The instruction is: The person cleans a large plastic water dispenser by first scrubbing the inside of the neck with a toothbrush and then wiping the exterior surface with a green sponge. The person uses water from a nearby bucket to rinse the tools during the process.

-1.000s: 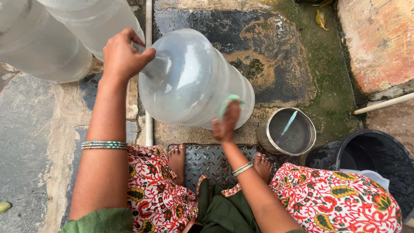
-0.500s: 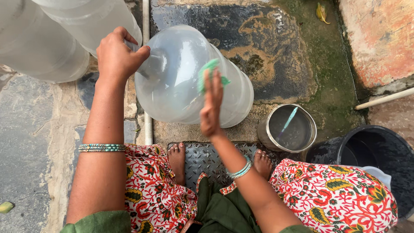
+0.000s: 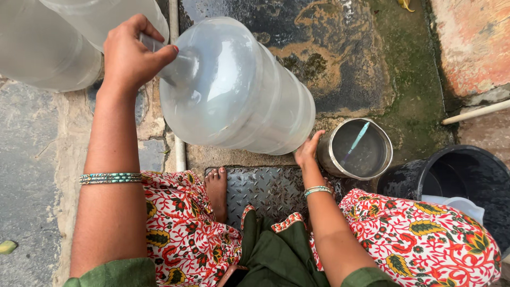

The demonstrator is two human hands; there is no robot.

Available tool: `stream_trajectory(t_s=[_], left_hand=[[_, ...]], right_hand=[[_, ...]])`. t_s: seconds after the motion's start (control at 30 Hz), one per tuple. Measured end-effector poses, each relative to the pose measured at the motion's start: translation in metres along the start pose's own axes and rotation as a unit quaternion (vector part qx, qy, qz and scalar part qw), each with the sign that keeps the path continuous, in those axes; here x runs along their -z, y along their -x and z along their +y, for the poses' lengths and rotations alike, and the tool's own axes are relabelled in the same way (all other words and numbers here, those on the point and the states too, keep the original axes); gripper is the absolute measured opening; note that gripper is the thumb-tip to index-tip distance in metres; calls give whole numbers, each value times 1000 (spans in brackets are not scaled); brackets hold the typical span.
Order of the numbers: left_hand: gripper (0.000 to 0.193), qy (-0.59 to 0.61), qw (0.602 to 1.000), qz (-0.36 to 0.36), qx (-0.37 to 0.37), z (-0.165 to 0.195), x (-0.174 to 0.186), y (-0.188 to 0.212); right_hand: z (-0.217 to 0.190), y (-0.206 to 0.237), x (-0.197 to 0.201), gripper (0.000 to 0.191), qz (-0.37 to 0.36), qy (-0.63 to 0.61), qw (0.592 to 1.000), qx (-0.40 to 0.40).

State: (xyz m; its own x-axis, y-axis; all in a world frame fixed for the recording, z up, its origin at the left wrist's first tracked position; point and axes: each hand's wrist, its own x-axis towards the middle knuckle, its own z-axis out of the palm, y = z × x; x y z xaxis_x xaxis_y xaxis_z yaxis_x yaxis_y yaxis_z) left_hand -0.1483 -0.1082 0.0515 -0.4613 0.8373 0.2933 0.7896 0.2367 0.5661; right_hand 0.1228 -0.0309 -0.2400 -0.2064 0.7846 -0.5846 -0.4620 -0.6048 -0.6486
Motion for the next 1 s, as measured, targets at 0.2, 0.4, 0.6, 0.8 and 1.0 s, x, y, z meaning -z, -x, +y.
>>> stream_trajectory(t_s=[0.2, 0.4, 0.6, 0.8, 1.0], left_hand=[[30, -38, 998, 41, 37, 7, -3, -2], [44, -62, 997, 22, 33, -2, 0, -3], [54, -86, 996, 9, 16, -8, -7, -4], [59, -124, 992, 25, 4, -4, -14, -9], [57, -137, 987, 62, -50, -3, -13, -8]], right_hand=[[3, -1, 5, 138, -14, -121, 989, -85], [-29, -9, -8, 127, 69, 50, 996, 0], [-8, 35, -96, 88, 2, 178, 946, 271], [5, 101, -131, 75, -168, 334, 770, 518], [4, 37, -90, 70, -26, 330, 815, 475]])
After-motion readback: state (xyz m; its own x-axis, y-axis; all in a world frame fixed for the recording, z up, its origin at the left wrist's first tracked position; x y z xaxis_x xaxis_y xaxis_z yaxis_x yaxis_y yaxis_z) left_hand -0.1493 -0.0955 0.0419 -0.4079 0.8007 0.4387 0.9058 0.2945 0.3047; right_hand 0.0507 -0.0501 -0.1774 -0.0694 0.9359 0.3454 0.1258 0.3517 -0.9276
